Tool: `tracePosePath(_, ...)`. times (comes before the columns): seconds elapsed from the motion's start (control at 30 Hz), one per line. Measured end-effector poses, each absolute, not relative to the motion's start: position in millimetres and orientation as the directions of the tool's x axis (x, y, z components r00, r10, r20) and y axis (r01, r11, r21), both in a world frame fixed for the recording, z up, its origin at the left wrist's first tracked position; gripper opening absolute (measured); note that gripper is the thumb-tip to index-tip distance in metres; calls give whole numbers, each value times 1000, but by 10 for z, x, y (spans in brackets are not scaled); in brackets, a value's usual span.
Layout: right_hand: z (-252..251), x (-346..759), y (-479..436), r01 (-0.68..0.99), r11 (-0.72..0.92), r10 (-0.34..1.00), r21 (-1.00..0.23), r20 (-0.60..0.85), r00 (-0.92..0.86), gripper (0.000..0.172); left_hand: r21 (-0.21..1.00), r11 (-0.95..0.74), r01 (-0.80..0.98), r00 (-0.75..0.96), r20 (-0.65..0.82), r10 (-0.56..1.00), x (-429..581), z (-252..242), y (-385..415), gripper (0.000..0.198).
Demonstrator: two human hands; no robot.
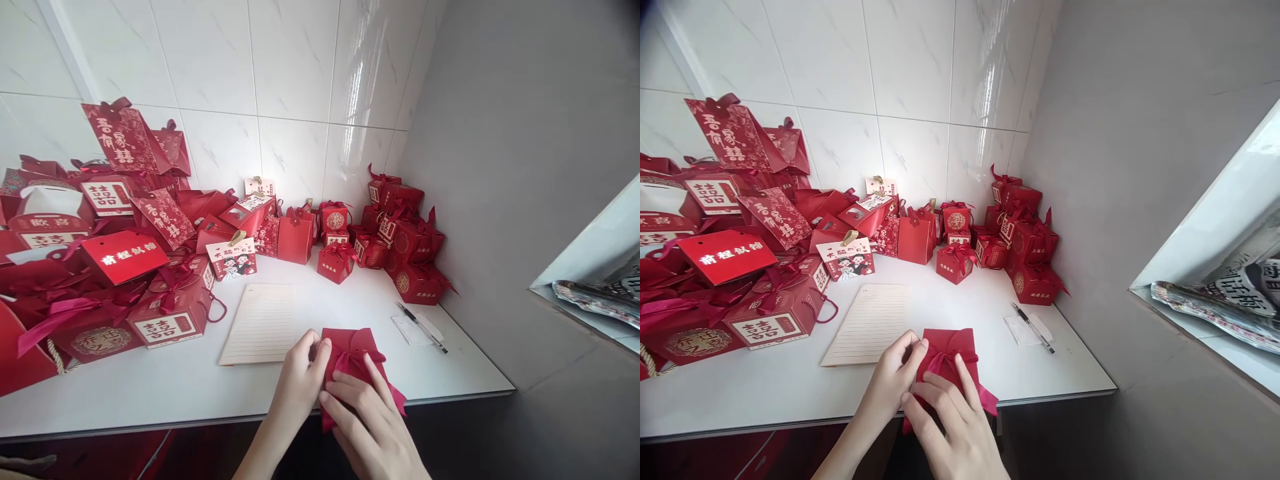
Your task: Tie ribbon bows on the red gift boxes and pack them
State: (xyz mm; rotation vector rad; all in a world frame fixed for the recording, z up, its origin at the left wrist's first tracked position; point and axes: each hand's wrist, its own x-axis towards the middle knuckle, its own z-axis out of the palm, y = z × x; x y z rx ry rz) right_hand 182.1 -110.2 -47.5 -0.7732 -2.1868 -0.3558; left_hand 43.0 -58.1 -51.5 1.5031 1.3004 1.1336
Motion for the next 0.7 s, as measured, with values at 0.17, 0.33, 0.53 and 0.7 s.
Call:
tracePosePath(0.17,-654,1902,-1076,513,849,349,-126,863,-366,25,898,-234,373,-70,279,958,434,-526,-555,20)
tracePosePath(0.33,-585,1907,-1074,449,875,346,-178,880,-325,29,803,-479,356,183,443,878,465,-355,-565,26)
tracePosePath(0.53,-616,1860,-1063,445,877,338,-181,891,-304,20,826,-380,416,341,246,908,481,-162,-619,16)
tracePosePath(0.7,-689,1773,-1087,481,832,415,-277,885,-210,17,815,-384,433,351,239,905,497,-209,-580,11)
